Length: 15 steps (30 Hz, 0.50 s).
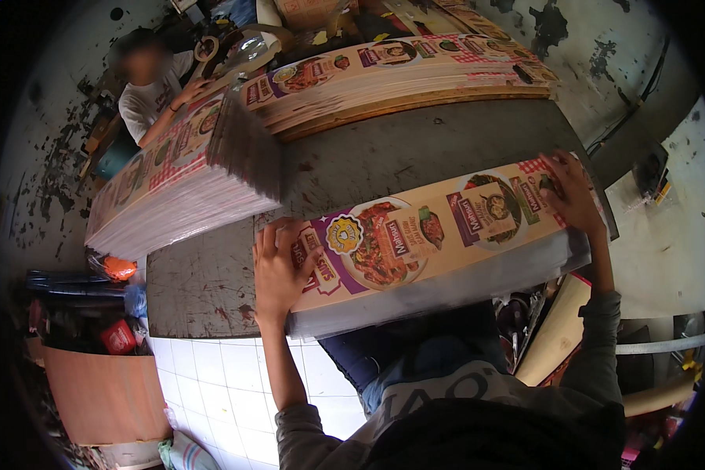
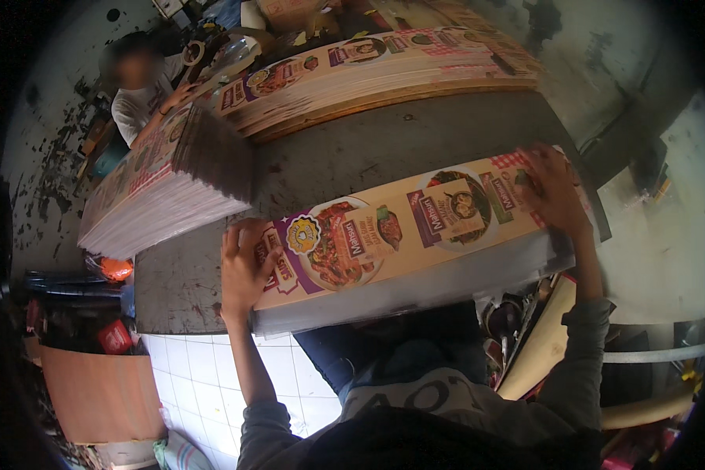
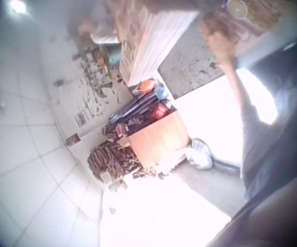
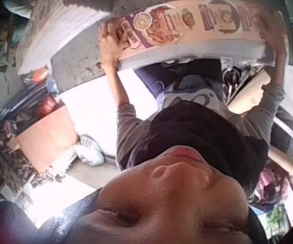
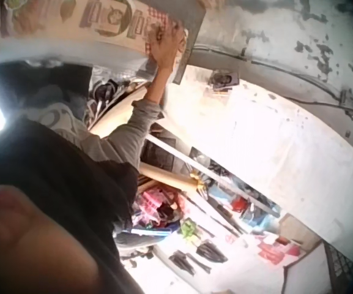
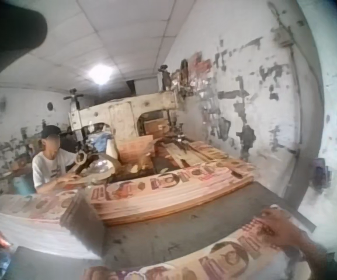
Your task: The person repeatedly inserts printed cards into clear plastic sleeves by hand.
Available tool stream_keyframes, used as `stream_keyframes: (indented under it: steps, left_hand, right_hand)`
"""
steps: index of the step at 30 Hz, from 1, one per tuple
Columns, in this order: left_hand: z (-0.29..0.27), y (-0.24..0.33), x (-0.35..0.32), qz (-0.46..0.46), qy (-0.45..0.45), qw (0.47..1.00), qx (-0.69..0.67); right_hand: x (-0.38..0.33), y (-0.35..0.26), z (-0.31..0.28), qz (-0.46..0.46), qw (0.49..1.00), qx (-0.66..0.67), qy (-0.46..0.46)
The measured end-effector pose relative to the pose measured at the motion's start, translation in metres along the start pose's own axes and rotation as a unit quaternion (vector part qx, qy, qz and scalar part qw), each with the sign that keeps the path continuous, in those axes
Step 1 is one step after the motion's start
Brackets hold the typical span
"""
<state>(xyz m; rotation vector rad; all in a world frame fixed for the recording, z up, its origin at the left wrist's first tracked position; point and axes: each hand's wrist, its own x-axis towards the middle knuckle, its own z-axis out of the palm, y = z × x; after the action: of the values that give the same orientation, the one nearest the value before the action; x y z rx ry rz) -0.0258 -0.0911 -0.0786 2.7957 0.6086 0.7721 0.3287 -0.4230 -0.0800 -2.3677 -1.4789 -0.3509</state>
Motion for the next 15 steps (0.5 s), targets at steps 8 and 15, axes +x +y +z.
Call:
stream_keyframes:
  steps: [8, 15]
  left_hand:
    - [0.0058, -0.0051, -0.0025, -0.005, 0.033, 0.999, -0.002]
    - [0.0111, -0.0044, 0.0010, 0.003, 0.049, 0.999, 0.013]
  right_hand:
    - [0.0004, 0.0023, 0.0089, 0.018, 0.998, -0.004, 0.054]
    - [0.0023, 0.0006, 0.0063, 0.043, 0.998, 0.004, 0.047]
